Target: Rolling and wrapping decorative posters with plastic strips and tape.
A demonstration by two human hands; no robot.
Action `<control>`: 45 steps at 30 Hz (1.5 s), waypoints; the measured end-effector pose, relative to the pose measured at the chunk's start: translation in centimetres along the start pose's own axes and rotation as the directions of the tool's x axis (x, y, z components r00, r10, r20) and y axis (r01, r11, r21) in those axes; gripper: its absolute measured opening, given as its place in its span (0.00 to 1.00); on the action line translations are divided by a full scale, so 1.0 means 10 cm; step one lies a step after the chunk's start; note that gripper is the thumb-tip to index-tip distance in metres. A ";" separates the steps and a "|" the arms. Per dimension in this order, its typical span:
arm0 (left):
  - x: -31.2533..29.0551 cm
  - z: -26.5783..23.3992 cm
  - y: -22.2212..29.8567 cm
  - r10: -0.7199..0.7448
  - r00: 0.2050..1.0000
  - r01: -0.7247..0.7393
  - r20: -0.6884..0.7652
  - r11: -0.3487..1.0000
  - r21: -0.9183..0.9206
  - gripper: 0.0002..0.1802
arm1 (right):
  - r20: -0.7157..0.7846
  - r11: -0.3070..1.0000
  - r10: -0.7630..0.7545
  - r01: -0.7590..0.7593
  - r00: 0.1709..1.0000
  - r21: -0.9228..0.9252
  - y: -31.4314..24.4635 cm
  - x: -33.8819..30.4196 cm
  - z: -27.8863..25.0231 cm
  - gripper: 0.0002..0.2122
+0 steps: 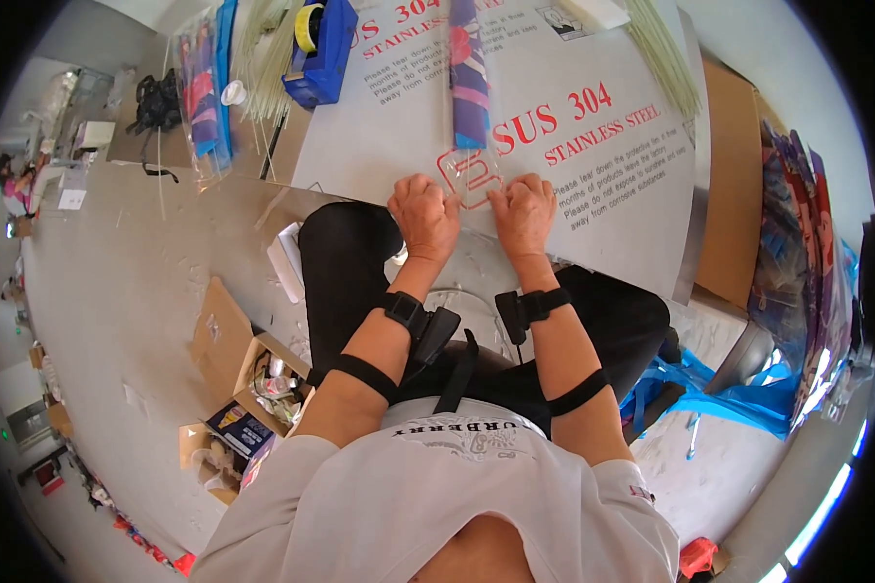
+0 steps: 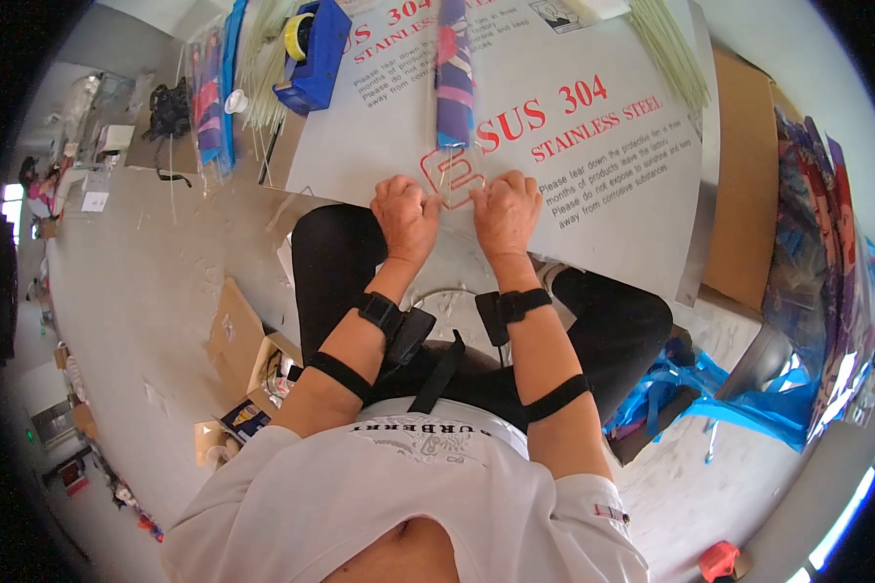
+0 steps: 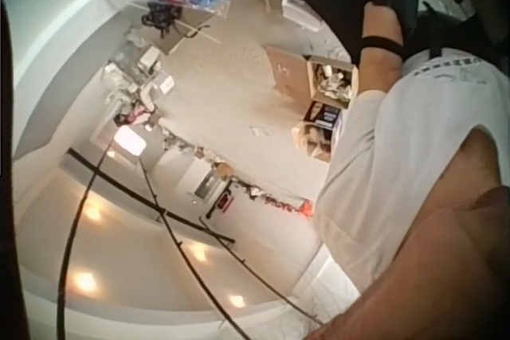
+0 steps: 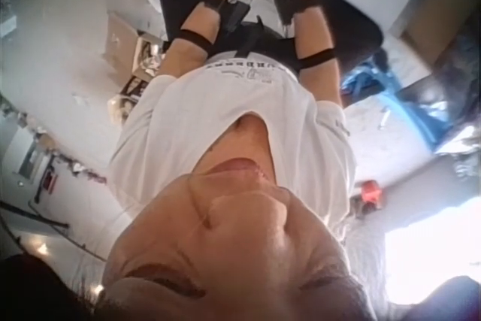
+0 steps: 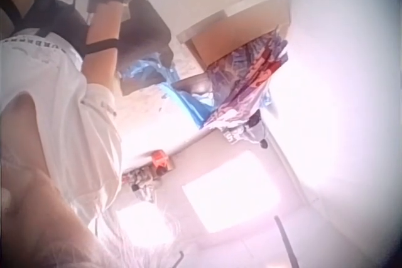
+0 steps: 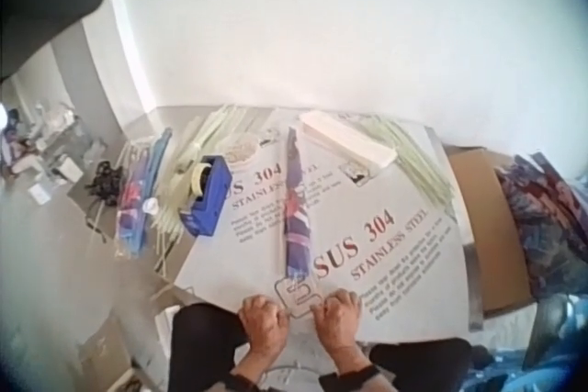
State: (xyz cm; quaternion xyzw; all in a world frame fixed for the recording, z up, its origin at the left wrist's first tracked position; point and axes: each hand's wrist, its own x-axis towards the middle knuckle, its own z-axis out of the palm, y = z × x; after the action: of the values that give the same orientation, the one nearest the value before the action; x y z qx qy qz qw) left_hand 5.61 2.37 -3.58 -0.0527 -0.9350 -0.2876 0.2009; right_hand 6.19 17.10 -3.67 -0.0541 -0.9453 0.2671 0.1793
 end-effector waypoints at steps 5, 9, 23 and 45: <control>0.02 -0.10 -0.19 -0.047 0.999 0.048 0.027 0.998 -0.037 0.15 | -0.036 0.991 0.073 -0.068 0.997 0.117 0.03 0.01 0.01 0.13; 0.04 -0.20 0.14 0.283 0.929 -0.291 0.239 0.957 -0.003 0.33 | -0.079 0.991 0.119 -0.114 0.990 0.073 -0.02 -0.01 0.00 0.13; 0.25 -0.23 -0.03 -0.433 0.730 0.682 0.528 0.510 -0.525 0.15 | 0.649 0.216 0.252 -0.696 0.717 0.685 -0.50 -0.12 -0.27 0.03; 1.68 -1.68 -2.88 -0.487 0.860 0.444 -0.153 0.862 -0.246 0.08 | 0.451 0.435 0.476 -0.648 0.755 0.626 0.30 -0.69 -0.70 0.05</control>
State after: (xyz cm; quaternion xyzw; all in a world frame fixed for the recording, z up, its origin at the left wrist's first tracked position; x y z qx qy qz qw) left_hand -10.08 -31.19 0.99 0.1863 -0.8590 -0.4251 0.2161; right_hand 15.19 21.65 -1.84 -0.2595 -0.6846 0.6810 -0.0143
